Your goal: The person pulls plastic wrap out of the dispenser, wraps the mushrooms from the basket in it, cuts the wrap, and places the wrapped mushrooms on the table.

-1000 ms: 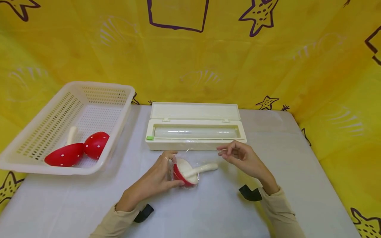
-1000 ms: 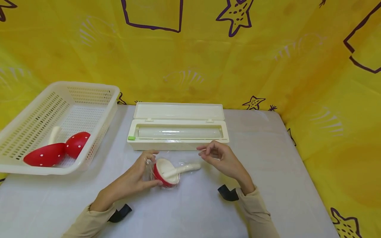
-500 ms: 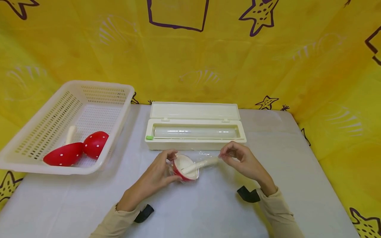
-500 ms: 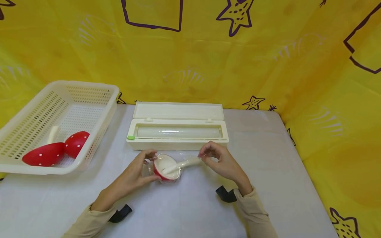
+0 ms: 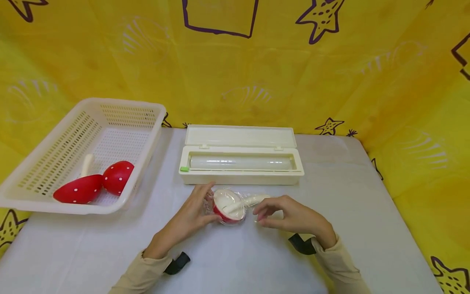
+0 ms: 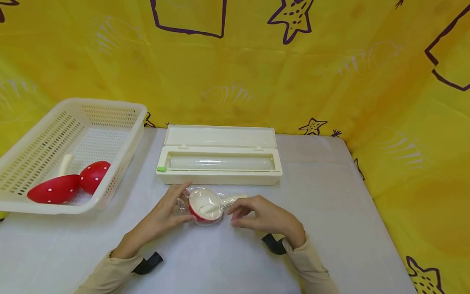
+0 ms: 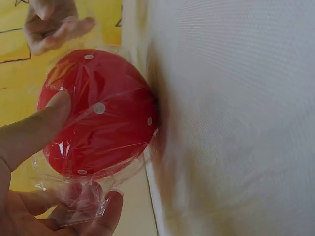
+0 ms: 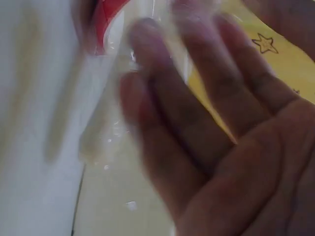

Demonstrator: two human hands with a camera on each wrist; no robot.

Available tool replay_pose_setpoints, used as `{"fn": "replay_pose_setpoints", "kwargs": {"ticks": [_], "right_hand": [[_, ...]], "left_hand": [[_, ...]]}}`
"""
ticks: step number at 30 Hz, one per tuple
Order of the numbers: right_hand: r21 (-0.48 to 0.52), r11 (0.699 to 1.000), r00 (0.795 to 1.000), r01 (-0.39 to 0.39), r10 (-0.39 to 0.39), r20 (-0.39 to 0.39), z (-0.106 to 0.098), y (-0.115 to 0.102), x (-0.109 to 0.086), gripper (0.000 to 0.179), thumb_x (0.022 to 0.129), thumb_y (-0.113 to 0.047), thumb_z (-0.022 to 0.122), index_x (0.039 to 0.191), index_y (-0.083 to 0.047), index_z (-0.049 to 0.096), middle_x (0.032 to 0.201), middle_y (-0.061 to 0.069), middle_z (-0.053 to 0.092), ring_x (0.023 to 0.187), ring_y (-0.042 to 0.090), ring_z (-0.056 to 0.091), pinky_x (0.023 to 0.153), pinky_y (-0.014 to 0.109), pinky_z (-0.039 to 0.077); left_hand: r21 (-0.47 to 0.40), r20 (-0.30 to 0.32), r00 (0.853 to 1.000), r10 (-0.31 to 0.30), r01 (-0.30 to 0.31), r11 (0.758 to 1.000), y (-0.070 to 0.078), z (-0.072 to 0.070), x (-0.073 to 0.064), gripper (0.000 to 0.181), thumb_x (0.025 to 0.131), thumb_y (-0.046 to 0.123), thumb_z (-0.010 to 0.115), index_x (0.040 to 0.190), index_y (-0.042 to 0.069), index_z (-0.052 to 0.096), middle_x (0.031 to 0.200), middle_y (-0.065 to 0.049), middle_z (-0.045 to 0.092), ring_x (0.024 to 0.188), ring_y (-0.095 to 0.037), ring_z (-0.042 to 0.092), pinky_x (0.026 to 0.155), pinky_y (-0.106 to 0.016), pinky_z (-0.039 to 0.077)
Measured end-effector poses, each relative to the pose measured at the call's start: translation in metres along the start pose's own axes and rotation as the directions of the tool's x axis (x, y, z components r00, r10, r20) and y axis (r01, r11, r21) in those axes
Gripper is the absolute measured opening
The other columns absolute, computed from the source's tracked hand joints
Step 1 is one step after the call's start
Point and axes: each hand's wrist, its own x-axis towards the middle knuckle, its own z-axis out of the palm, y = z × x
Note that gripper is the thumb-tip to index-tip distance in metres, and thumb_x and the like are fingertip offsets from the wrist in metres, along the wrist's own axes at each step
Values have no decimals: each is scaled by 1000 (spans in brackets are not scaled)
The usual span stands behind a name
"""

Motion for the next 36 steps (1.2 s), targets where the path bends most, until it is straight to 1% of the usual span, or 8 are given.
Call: {"fn": "replay_pose_setpoints", "kwargs": {"ticks": [5, 8, 10, 13, 19, 23, 29, 36], "right_hand": [[52, 996, 998, -66, 64, 24, 6, 3, 5, 23, 100, -15, 58, 118, -2, 63, 104, 11, 72, 89, 19, 70, 79, 28, 59], [67, 995, 992, -72, 79, -103, 6, 5, 7, 22, 93, -5, 67, 113, 0, 61, 100, 13, 69, 82, 21, 71, 69, 29, 60], [28, 997, 972, -77, 81, -220, 4, 7, 8, 29, 86, -3, 75, 111, -1, 61, 98, 12, 66, 80, 20, 69, 67, 27, 59], [-70, 992, 944, -104, 77, -320, 3, 12, 9, 43, 79, -8, 83, 115, -3, 61, 106, 10, 64, 94, 23, 64, 80, 32, 57], [-223, 955, 968, -196, 152, -199, 17, 28, 17, 69, 76, -17, 86, 134, -2, 53, 131, 11, 59, 122, 28, 55, 105, 50, 44], [-259, 942, 971, -215, 177, -161, 28, 29, 23, 57, 82, -12, 79, 133, -1, 55, 124, 9, 65, 111, 22, 60, 99, 44, 50], [-269, 940, 970, -208, 164, -179, 34, 27, 26, 38, 82, 1, 69, 120, 0, 62, 110, 6, 69, 91, 15, 58, 84, 31, 53], [-281, 938, 971, -205, 158, -180, 36, 26, 25, 38, 82, 2, 62, 119, -3, 61, 112, 6, 66, 91, 14, 55, 82, 29, 50]], "left_hand": [[57, -4, 998, 60, -59, 997, -2, 0, -2, 77, 71, 3, 86, 138, 1, 49, 107, -7, 57, 97, -18, 54, 87, -38, 49], [77, 2, 997, 83, -83, 994, -3, 0, -2, 71, 72, 4, 86, 134, 5, 53, 107, -4, 59, 97, -16, 54, 87, -37, 49], [80, 10, 995, 99, -99, 992, -4, 0, -2, 69, 72, 3, 86, 132, 7, 53, 106, -3, 59, 97, -15, 54, 87, -35, 49], [79, 11, 991, 130, -131, 988, -6, 1, -1, 65, 72, -1, 84, 129, 8, 55, 105, -3, 59, 95, -15, 54, 85, -33, 49], [101, 12, 979, 204, -204, 974, -7, 2, -3, 49, 74, -7, 81, 114, 12, 61, 103, 1, 56, 99, -14, 56, 89, -33, 51], [135, 57, 972, 226, -232, 963, -2, 1, -4, 48, 75, -8, 79, 114, 13, 62, 109, 0, 54, 108, -17, 54, 94, -38, 51], [130, 61, 974, 219, -225, 966, 5, -2, -6, 81, 69, 12, 90, 138, 6, 47, 119, -4, 58, 112, -20, 53, 97, -41, 49], [163, -39, 967, 253, -244, 956, 4, 1, -6, 51, 72, 15, 88, 117, 10, 65, 118, -4, 56, 114, -22, 51, 95, -40, 50]]}}
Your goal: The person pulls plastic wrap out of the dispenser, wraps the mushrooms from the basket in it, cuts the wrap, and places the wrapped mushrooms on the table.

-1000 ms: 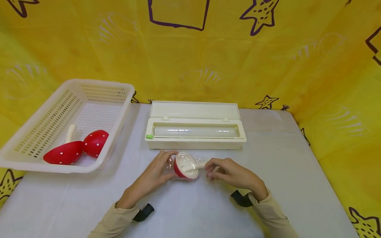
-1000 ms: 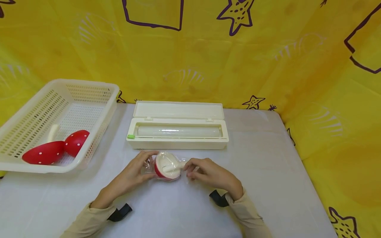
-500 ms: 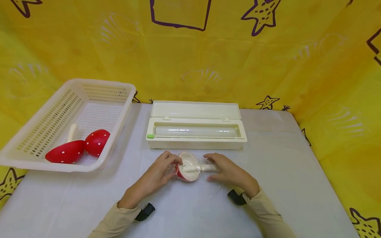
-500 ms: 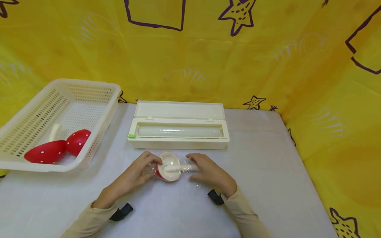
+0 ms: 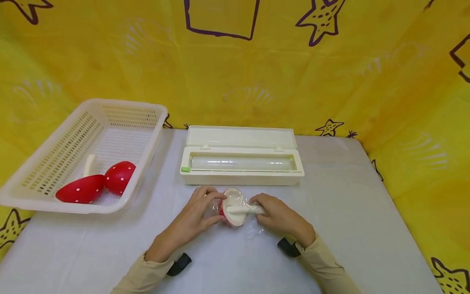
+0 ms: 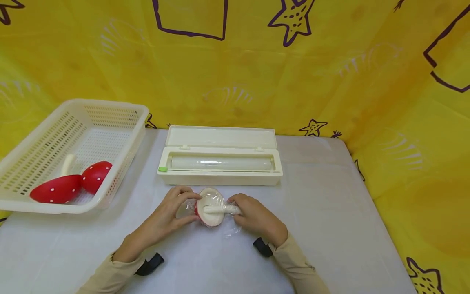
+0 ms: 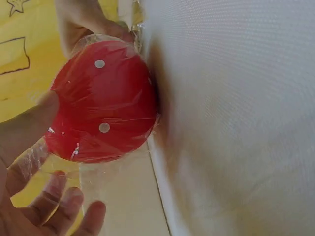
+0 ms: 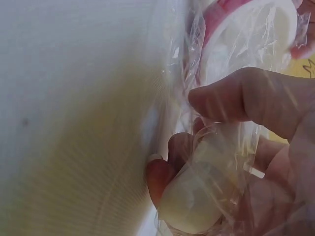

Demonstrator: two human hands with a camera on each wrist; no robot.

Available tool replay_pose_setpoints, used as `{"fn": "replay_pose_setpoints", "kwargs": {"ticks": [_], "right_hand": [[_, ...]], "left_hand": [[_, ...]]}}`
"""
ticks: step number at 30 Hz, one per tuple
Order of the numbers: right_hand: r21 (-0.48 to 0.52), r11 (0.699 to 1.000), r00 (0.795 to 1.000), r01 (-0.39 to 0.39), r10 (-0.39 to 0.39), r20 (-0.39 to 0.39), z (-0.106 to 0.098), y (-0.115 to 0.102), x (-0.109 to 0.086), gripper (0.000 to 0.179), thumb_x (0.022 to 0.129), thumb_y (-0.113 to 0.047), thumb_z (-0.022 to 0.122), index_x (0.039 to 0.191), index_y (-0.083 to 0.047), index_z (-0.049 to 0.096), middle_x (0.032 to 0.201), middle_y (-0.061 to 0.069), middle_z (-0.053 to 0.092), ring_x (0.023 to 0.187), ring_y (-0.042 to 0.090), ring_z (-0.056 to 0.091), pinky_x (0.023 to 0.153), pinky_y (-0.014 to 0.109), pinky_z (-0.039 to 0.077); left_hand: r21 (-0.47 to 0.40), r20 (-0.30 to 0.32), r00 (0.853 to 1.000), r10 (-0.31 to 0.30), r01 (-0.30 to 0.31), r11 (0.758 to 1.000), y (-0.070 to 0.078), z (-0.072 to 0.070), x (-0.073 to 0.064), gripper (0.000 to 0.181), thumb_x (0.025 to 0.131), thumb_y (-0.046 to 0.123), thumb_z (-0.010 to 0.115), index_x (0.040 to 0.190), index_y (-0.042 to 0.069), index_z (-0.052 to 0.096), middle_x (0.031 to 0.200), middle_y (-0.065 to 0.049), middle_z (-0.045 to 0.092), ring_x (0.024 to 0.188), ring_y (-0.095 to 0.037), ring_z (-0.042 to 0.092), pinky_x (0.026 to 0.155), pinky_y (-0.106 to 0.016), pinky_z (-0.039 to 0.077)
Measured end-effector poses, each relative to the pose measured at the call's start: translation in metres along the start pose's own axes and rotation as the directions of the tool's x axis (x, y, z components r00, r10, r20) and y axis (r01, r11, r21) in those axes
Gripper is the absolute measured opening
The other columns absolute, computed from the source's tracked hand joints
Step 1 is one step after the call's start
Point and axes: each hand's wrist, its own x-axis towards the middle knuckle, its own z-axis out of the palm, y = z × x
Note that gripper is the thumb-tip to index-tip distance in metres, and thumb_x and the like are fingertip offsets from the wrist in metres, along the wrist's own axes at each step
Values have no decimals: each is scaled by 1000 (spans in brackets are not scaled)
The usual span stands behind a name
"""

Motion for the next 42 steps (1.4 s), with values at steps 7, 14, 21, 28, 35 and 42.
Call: {"fn": "replay_pose_setpoints", "kwargs": {"ticks": [7, 14, 21, 28, 35, 42], "right_hand": [[-8, 999, 999, 53, -53, -4, 0, 2, 1, 37, 82, 3, 60, 118, -5, 62, 108, 3, 66, 91, 12, 55, 83, 28, 50], [-15, 999, 998, 46, -46, -35, 0, 2, 1, 35, 83, 2, 59, 117, -6, 60, 106, 2, 67, 91, 12, 56, 83, 30, 50], [-36, 999, 998, 36, -38, -59, -1, -4, -1, 47, 78, -4, 67, 124, -6, 57, 116, 3, 66, 104, 16, 61, 93, 37, 52], [-280, 953, 962, 117, -179, -206, 3, -7, 0, 51, 76, 10, 66, 124, -6, 58, 114, 6, 68, 105, 24, 66, 88, 40, 55], [-473, 877, 898, 79, -268, -348, 6, -4, 2, 41, 71, 15, 65, 103, -12, 65, 96, 1, 68, 87, 20, 66, 69, 32, 55], [-421, 907, 954, -11, -117, -277, 5, -9, -2, 36, 83, 1, 66, 113, -16, 58, 82, 2, 72, 69, 20, 67, 56, 34, 51]], "left_hand": [[-127, 0, 998, 62, -61, 990, -1, 1, 0, 19, 77, 13, 83, 95, 13, 74, 105, 3, 57, 96, -8, 56, 79, -25, 52], [-190, 29, 991, 128, -121, 974, -1, 3, 1, 25, 82, 3, 77, 106, 8, 71, 93, 3, 60, 87, -6, 56, 74, -21, 53], [-113, 182, 983, -31, 52, 992, 5, -5, 0, 64, 85, 5, 76, 142, -2, 46, 84, 5, 57, 78, -9, 53, 70, -22, 47], [22, 258, 964, -64, 61, 998, 6, -8, -3, 28, 89, 10, 72, 117, 8, 68, 83, 9, 59, 85, -10, 55, 75, -25, 47], [-56, 238, 969, -68, 84, 995, 6, -1, -3, 46, 90, 13, 71, 132, 8, 51, 84, 10, 56, 80, -5, 52, 73, -22, 46], [-80, 150, 978, -145, 158, 984, 10, 10, -3, 99, 70, 23, 91, 149, 8, 34, 108, -1, 60, 101, -17, 57, 89, -32, 51]]}}
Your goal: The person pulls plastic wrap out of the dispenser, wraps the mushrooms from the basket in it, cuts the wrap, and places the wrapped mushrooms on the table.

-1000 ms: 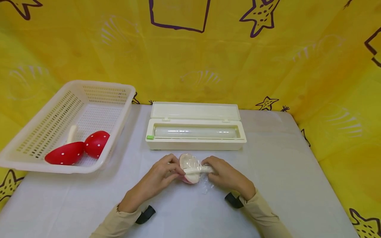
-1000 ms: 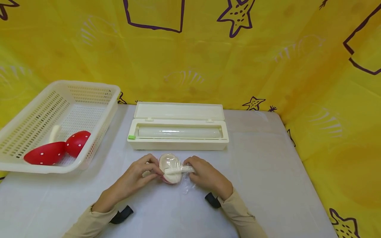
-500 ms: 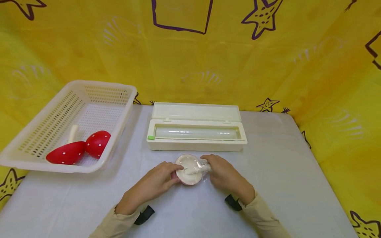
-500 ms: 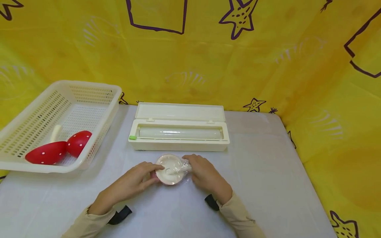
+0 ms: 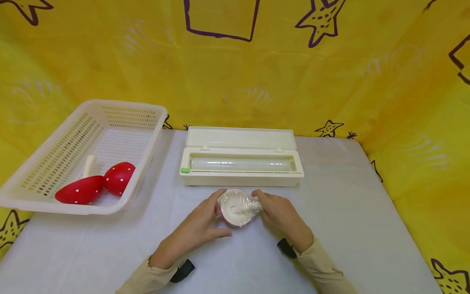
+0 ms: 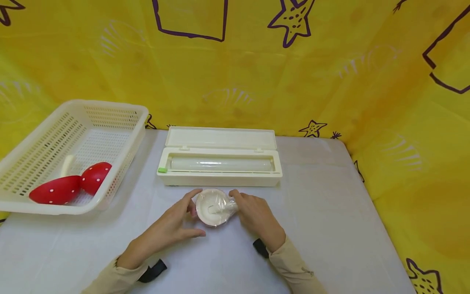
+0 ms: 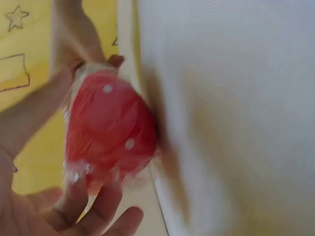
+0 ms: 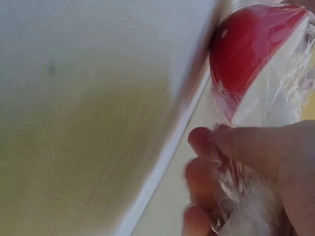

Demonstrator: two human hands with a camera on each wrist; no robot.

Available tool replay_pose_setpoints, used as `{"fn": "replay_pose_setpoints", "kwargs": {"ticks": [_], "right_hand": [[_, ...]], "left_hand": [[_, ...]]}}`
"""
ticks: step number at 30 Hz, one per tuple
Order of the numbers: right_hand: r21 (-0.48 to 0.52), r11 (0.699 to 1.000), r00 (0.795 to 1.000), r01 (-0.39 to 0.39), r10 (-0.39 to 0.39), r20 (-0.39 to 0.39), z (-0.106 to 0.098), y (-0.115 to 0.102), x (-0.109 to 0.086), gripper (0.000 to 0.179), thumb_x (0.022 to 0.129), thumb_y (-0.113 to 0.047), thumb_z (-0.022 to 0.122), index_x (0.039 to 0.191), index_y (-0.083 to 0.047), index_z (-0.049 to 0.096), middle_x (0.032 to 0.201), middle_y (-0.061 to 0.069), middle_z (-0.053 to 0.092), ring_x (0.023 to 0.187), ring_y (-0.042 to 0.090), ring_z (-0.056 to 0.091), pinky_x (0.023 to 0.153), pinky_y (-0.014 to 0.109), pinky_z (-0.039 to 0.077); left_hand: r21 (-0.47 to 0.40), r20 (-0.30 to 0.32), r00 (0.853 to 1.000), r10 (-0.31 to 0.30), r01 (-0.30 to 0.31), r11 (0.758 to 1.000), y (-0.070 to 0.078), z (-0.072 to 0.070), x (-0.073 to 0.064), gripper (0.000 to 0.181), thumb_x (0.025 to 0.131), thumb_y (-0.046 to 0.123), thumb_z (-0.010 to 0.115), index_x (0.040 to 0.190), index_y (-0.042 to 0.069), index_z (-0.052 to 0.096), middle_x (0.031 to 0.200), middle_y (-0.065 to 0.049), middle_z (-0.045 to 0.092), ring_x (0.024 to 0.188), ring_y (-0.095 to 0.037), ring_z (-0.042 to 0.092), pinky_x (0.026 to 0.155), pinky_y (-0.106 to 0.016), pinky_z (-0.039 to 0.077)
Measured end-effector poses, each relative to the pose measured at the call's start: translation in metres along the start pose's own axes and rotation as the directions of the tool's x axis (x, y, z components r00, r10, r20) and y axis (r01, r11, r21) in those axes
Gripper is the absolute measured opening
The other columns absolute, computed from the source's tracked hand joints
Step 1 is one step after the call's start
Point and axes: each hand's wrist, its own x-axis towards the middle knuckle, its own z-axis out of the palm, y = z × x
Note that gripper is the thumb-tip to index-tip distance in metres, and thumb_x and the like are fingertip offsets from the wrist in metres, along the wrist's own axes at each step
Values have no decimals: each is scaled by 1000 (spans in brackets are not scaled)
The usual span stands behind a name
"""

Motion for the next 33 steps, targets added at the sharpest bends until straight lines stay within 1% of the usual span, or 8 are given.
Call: {"fn": "replay_pose_setpoints", "kwargs": {"ticks": [4, 10, 15, 17, 21, 24, 29, 33], "right_hand": [[82, 996, 999, 18, -22, 45, -1, 0, 0, 35, 84, -4, 68, 117, -13, 57, 87, 4, 71, 76, 21, 68, 66, 37, 55], [251, 968, 992, 22, -52, 112, -4, -1, 0, 45, 86, -22, 72, 126, -7, 56, 115, 5, 68, 105, 23, 63, 93, 41, 52], [377, 926, 991, -21, -31, 131, -7, -1, 0, 35, 103, -23, 50, 135, -8, 54, 121, 5, 62, 114, 22, 56, 100, 44, 45], [394, 919, 993, -26, -21, 113, -8, -2, 1, 33, 106, -19, 44, 135, -8, 54, 121, 4, 62, 114, 21, 55, 100, 43, 45], [374, 927, 998, -19, -5, 63, -9, -4, 2, 33, 103, -21, 51, 134, -8, 56, 119, 5, 65, 113, 23, 57, 99, 45, 47], [337, 942, 1000, -8, -1, 25, -9, -6, 3, 36, 100, -22, 59, 133, -9, 57, 117, 5, 65, 112, 25, 58, 99, 46, 48], [261, 964, 997, 53, -38, -63, -10, -9, 4, 39, 95, -21, 67, 131, -8, 60, 109, 5, 66, 105, 24, 61, 93, 43, 51], [201, 975, 987, 90, -61, -145, -11, -9, 5, 40, 90, -21, 73, 126, -7, 63, 106, 5, 67, 99, 22, 63, 87, 39, 54]], "left_hand": [[119, -87, 996, 22, -11, 993, 1, 8, 0, 103, 65, 15, 93, 150, 6, 35, 121, -8, 57, 110, -21, 55, 95, -41, 52], [243, -221, 964, 146, -91, 966, -3, 5, 3, 88, 66, 16, 92, 141, 6, 47, 109, -5, 63, 100, -20, 59, 85, -37, 54], [267, -302, 936, 183, -101, 958, -4, -1, 5, 85, 63, 18, 93, 137, 5, 52, 95, 2, 65, 94, -18, 57, 81, -34, 49], [214, -289, 942, 171, -110, 971, -4, -2, 5, 85, 64, 14, 92, 138, 4, 51, 95, 1, 64, 92, -16, 57, 80, -32, 50], [117, -208, 972, 113, -90, 989, -4, -3, 4, 88, 69, 4, 88, 145, 6, 44, 104, -3, 63, 94, -14, 57, 81, -33, 53], [129, -151, 985, 80, -61, 990, -5, -1, 3, 81, 74, 3, 85, 145, 10, 47, 99, -4, 59, 89, -12, 52, 78, -30, 50], [192, -140, 986, 90, -62, 979, -5, 3, 2, 48, 78, 7, 83, 123, 10, 65, 88, -4, 53, 83, -11, 46, 71, -24, 44], [159, -154, 987, 41, -16, 987, -4, 3, 1, 24, 83, 14, 79, 101, 10, 64, 88, 0, 56, 82, -11, 49, 71, -24, 45]]}}
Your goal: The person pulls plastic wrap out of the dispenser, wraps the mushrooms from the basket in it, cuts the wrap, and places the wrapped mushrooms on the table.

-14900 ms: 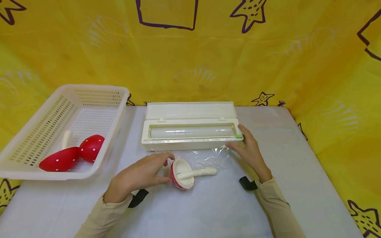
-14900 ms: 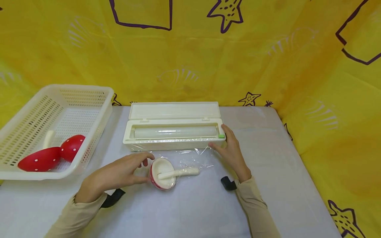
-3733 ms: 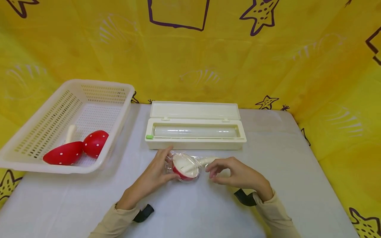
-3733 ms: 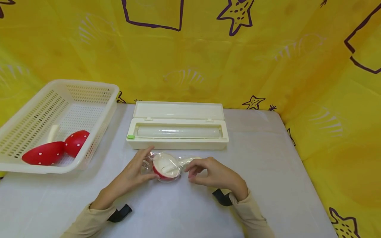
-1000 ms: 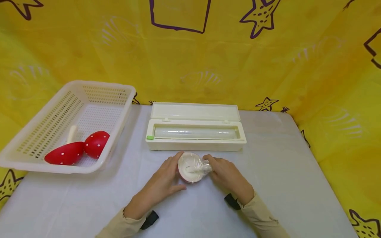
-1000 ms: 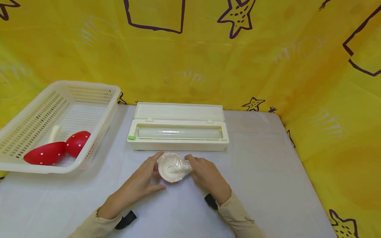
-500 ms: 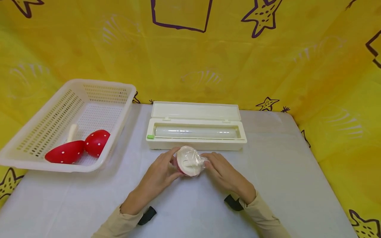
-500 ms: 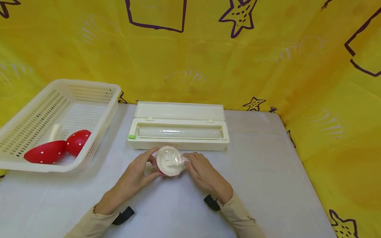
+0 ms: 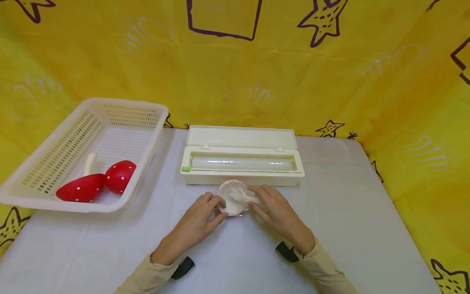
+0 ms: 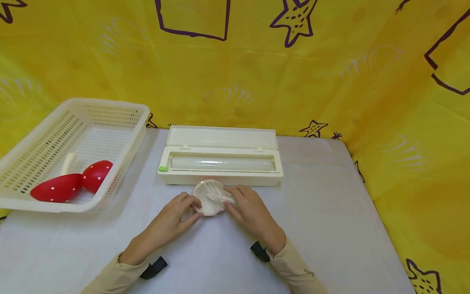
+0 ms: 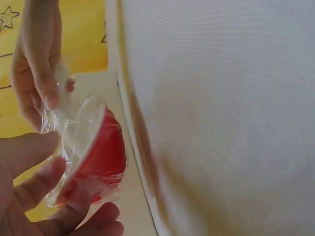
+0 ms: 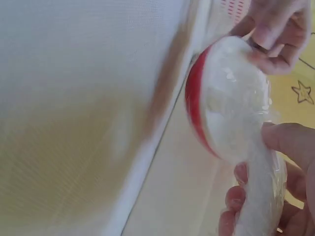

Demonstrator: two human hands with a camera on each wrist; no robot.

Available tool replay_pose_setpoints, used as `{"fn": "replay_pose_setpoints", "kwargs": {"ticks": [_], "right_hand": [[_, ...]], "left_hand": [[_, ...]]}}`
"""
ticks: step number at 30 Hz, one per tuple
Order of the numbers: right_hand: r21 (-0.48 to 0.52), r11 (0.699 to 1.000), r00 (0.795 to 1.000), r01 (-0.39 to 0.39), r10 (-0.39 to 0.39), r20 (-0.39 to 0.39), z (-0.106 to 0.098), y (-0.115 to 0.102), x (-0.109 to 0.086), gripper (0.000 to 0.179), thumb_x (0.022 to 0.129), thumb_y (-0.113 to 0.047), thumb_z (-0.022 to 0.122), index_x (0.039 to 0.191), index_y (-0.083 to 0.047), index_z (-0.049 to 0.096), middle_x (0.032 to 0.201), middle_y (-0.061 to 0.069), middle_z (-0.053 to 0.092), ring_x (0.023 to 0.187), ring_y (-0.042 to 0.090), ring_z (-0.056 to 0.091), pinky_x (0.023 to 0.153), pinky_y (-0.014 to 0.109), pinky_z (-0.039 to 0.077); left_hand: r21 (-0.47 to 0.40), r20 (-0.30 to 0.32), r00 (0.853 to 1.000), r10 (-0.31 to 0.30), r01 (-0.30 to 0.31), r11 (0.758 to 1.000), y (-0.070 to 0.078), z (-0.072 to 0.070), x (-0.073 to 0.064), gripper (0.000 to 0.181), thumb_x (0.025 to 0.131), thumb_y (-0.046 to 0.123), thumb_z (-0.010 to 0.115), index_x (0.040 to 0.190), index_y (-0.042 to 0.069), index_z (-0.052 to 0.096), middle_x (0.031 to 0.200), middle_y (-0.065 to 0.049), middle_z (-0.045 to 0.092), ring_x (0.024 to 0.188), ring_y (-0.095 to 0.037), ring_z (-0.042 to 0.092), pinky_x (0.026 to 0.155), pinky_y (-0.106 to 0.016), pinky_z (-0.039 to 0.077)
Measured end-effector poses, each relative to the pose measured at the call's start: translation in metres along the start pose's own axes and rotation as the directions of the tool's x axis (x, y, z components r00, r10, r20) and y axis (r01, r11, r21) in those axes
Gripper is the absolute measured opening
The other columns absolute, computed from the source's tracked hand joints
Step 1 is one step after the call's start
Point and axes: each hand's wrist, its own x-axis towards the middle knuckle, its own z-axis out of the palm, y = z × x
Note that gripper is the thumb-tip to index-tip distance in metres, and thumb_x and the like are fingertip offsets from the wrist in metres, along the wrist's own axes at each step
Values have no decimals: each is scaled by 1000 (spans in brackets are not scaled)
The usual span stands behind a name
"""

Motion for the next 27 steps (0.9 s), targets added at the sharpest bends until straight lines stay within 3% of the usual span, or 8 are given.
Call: {"fn": "replay_pose_setpoints", "kwargs": {"ticks": [3, 7, 9, 11, 14, 18, 23, 27], "right_hand": [[3, 1000, 999, 12, -12, -53, 0, 0, 0, 41, 84, -17, 79, 121, -7, 65, 105, 4, 68, 93, 18, 64, 80, 34, 56], [37, 998, 994, 55, -52, -93, 1, -1, 0, 43, 77, -11, 85, 116, -8, 66, 99, 2, 67, 79, 11, 61, 69, 25, 54], [44, 995, 992, 85, -80, -100, 2, -3, 0, 43, 75, -10, 86, 113, -9, 67, 94, 1, 65, 74, 9, 60, 66, 22, 54], [35, 993, 989, 110, -106, -106, 3, -4, -1, 42, 73, -11, 87, 110, -10, 67, 92, 0, 65, 73, 9, 61, 66, 22, 55], [26, 992, 988, 125, -122, -97, 5, -7, -1, 41, 72, -11, 88, 107, -11, 67, 91, -1, 64, 76, 9, 63, 68, 23, 57], [61, 995, 996, 79, -77, -44, 7, -6, -1, 43, 74, -13, 87, 111, -9, 64, 100, 2, 65, 86, 12, 65, 76, 27, 59], [215, 973, 996, -83, 72, 60, 7, -1, -2, 49, 82, -7, 78, 124, -1, 53, 111, 8, 63, 101, 18, 62, 90, 35, 56], [291, 935, 975, -201, 161, 155, 7, 4, -2, 52, 83, 2, 68, 130, 1, 47, 112, 8, 59, 102, 18, 56, 91, 36, 53]], "left_hand": [[-63, -1, 993, -115, 115, 991, 1, 0, 0, 25, 90, 23, 74, 98, 12, 54, 85, 3, 59, 76, -11, 52, 67, -25, 44], [-144, 18, 953, -302, 302, 942, 0, 0, 3, 44, 91, 39, 71, 115, 13, 46, 81, 4, 62, 71, -10, 54, 66, -27, 43], [-154, 34, 933, -358, 359, 920, 0, 1, 4, 57, 90, 44, 71, 128, 11, 43, 81, 4, 63, 70, -10, 54, 65, -27, 43], [-138, 40, 925, -377, 379, 915, -1, 2, 5, 66, 89, 45, 71, 138, 10, 42, 77, 4, 60, 66, -11, 51, 62, -26, 42], [-79, 12, 938, -346, 346, 935, -3, 4, 5, 58, 91, 38, 70, 137, 9, 51, 69, 5, 53, 61, -10, 46, 55, -25, 39], [-12, -64, 967, -246, 245, 969, -7, 8, 3, 43, 88, 23, 73, 126, 9, 58, 65, 4, 50, 59, -9, 44, 52, -23, 37], [-20, -127, 981, -149, 147, 989, -8, 11, 2, 54, 83, 11, 76, 130, 9, 50, 87, -7, 69, 74, -17, 60, 65, -32, 51], [-79, -71, 988, -140, 134, 988, -9, 12, 2, 61, 83, 7, 76, 136, 9, 44, 107, -14, 70, 93, -26, 65, 78, -42, 55]]}}
